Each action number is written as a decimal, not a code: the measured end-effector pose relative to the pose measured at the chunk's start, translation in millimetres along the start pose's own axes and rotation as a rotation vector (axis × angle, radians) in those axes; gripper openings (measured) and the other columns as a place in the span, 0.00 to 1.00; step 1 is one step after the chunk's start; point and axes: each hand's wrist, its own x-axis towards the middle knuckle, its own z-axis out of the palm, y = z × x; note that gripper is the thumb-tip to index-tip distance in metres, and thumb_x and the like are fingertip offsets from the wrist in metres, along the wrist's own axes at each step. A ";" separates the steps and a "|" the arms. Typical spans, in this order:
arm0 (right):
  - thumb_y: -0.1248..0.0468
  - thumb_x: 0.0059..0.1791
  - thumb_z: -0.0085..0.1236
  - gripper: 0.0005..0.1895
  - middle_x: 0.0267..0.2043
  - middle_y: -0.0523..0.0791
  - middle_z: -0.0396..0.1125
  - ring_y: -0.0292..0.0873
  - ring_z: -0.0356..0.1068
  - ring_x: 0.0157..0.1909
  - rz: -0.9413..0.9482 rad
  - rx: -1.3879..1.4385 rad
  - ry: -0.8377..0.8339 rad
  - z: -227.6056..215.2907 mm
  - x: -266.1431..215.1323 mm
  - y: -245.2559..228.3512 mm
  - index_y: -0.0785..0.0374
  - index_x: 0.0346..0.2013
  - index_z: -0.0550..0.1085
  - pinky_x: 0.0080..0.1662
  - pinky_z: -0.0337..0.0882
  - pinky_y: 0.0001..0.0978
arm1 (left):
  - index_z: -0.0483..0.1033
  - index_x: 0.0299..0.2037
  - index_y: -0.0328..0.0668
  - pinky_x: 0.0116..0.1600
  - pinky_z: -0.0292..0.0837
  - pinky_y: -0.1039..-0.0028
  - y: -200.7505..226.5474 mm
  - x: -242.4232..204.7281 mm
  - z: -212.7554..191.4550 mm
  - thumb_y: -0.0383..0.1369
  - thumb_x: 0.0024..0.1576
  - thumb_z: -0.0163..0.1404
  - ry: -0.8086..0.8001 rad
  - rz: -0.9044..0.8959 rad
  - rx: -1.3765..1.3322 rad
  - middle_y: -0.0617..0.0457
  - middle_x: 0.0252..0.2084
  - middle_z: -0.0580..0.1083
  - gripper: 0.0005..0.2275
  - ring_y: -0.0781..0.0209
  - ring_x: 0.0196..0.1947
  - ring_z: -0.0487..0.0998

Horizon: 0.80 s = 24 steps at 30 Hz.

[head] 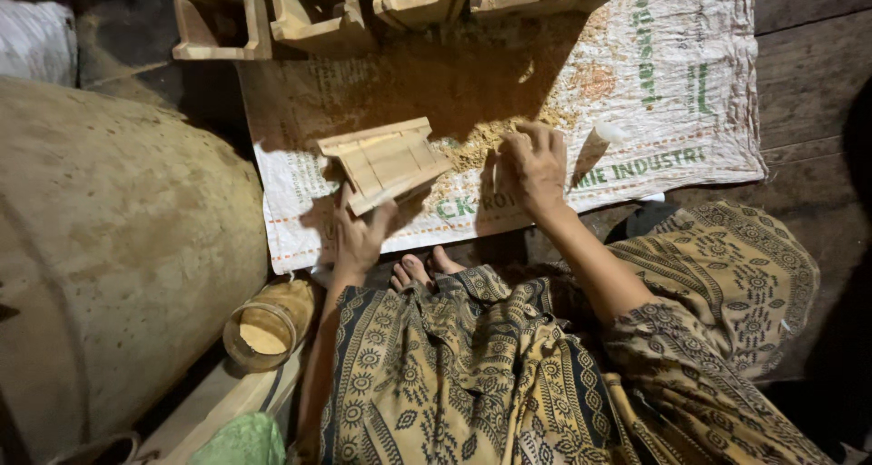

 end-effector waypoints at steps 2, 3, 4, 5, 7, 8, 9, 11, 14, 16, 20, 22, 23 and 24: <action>0.60 0.47 0.70 0.15 0.53 0.43 0.64 0.48 0.61 0.54 -0.002 -0.005 -0.049 -0.4 6.4 -9.3 0.50 0.47 0.77 0.50 0.64 0.40 | 0.70 0.60 0.27 0.70 0.57 0.49 29.3 21.2 6.6 0.47 0.59 0.57 0.119 -0.023 -0.201 0.31 0.59 0.72 0.29 0.42 0.62 0.72; 0.60 0.47 0.70 0.15 0.53 0.43 0.64 0.48 0.61 0.54 -0.006 0.000 -0.052 -4.8 8.6 -15.7 0.50 0.47 0.77 0.50 0.64 0.40 | 0.70 0.60 0.27 0.70 0.57 0.49 19.6 21.7 6.9 0.47 0.59 0.57 0.125 -0.027 -0.201 0.31 0.59 0.72 0.29 0.42 0.62 0.72; 0.62 0.48 0.68 0.15 0.54 0.43 0.64 0.49 0.61 0.54 -0.011 -0.012 -0.083 -9.4 10.8 -22.0 0.51 0.49 0.76 0.51 0.64 0.40 | 0.71 0.58 0.29 0.71 0.54 0.50 10.2 22.2 7.2 0.46 0.61 0.53 0.273 -0.089 -0.396 0.36 0.59 0.72 0.25 0.48 0.62 0.70; 0.65 0.48 0.66 0.16 0.54 0.43 0.64 0.50 0.62 0.53 -0.014 -0.020 -0.112 -12.6 13.5 -30.3 0.52 0.50 0.75 0.51 0.64 0.41 | 0.71 0.55 0.32 0.72 0.51 0.51 0.7 23.1 5.0 0.46 0.64 0.48 0.421 -0.149 -0.586 0.40 0.60 0.71 0.21 0.53 0.61 0.68; 0.60 0.49 0.65 0.17 0.56 0.43 0.62 0.51 0.61 0.54 -0.025 0.001 -0.144 -18.7 9.3 -41.6 0.51 0.52 0.73 0.54 0.63 0.42 | 0.73 0.56 0.36 0.66 0.63 0.56 6.6 30.8 -11.4 0.49 0.61 0.52 0.452 -0.313 -0.949 0.43 0.58 0.74 0.23 0.54 0.56 0.74; 0.55 0.50 0.63 0.19 0.59 0.43 0.60 0.51 0.60 0.56 -0.034 0.015 -0.176 -21.9 6.4 -47.5 0.49 0.54 0.72 0.56 0.62 0.42 | 0.75 0.57 0.41 0.60 0.76 0.61 9.7 34.0 -19.6 0.52 0.58 0.55 0.468 -0.477 -1.318 0.46 0.56 0.77 0.26 0.55 0.51 0.80; 0.55 0.50 0.63 0.19 0.59 0.43 0.60 0.51 0.60 0.56 -0.034 0.026 -0.174 -20.7 3.9 -51.9 0.49 0.54 0.72 0.56 0.62 0.42 | 0.75 0.57 0.41 0.60 0.76 0.61 -6.7 37.3 -24.0 0.52 0.58 0.55 0.477 -0.472 -1.310 0.46 0.56 0.77 0.26 0.55 0.51 0.80; 0.61 0.49 0.63 0.20 0.56 0.45 0.62 0.53 0.62 0.55 -0.078 0.000 -0.208 -19.5 -2.3 -60.0 0.49 0.56 0.73 0.52 0.64 0.43 | 0.75 0.57 0.39 0.60 0.77 0.52 -38.5 43.5 -32.7 0.52 0.57 0.55 0.521 -0.522 -1.502 0.42 0.55 0.78 0.27 0.45 0.52 0.80; 0.55 0.40 0.70 0.33 0.60 0.44 0.60 0.52 0.60 0.57 -0.074 0.045 -0.250 14.9 -27.1 -48.7 0.50 0.58 0.70 0.56 0.63 0.45 | 0.69 0.63 0.39 0.62 0.73 0.44 9.0 27.8 -47.6 0.52 0.62 0.45 0.389 -0.555 -1.615 0.40 0.63 0.72 0.27 0.41 0.58 0.77; 0.56 0.42 0.71 0.31 0.60 0.44 0.60 0.51 0.59 0.58 -0.097 0.023 -0.253 9.1 -20.7 -62.8 0.49 0.58 0.70 0.56 0.62 0.44 | 0.68 0.64 0.39 0.63 0.73 0.43 -5.0 27.3 -46.4 0.53 0.62 0.44 0.381 -0.553 -1.605 0.40 0.63 0.72 0.28 0.40 0.59 0.76; 0.50 0.47 0.66 0.30 0.63 0.47 0.59 0.53 0.54 0.65 -0.257 0.009 -0.250 32.6 -37.9 -63.0 0.42 0.64 0.69 0.59 0.57 0.43 | 0.70 0.62 0.38 0.65 0.72 0.45 -8.7 27.8 -44.5 0.48 0.64 0.45 0.491 -0.504 -1.583 0.42 0.61 0.74 0.24 0.40 0.59 0.76; 0.36 0.44 0.57 0.39 0.67 0.50 0.58 0.54 0.52 0.69 -0.303 0.050 -0.287 37.7 -42.6 -68.6 0.41 0.68 0.67 0.63 0.54 0.46 | 0.71 0.61 0.39 0.65 0.72 0.44 -18.9 29.0 -45.4 0.50 0.63 0.46 0.458 -0.502 -1.612 0.42 0.61 0.74 0.25 0.40 0.59 0.76; 0.22 0.41 0.49 0.50 0.71 0.53 0.58 0.56 0.49 0.73 -0.348 0.089 -0.324 40.2 -45.2 -71.2 0.41 0.71 0.64 0.68 0.50 0.50 | 0.72 0.60 0.40 0.65 0.72 0.43 -24.1 29.7 -45.6 0.52 0.61 0.47 0.422 -0.502 -1.641 0.43 0.60 0.74 0.25 0.41 0.58 0.76; 0.22 0.41 0.49 0.50 0.71 0.53 0.58 0.56 0.49 0.73 -0.348 0.089 -0.325 31.5 -34.5 -78.7 0.41 0.71 0.64 0.68 0.50 0.50 | 0.72 0.60 0.40 0.65 0.72 0.43 -19.6 27.9 -45.8 0.52 0.61 0.47 0.423 -0.503 -1.640 0.43 0.60 0.74 0.25 0.41 0.58 0.76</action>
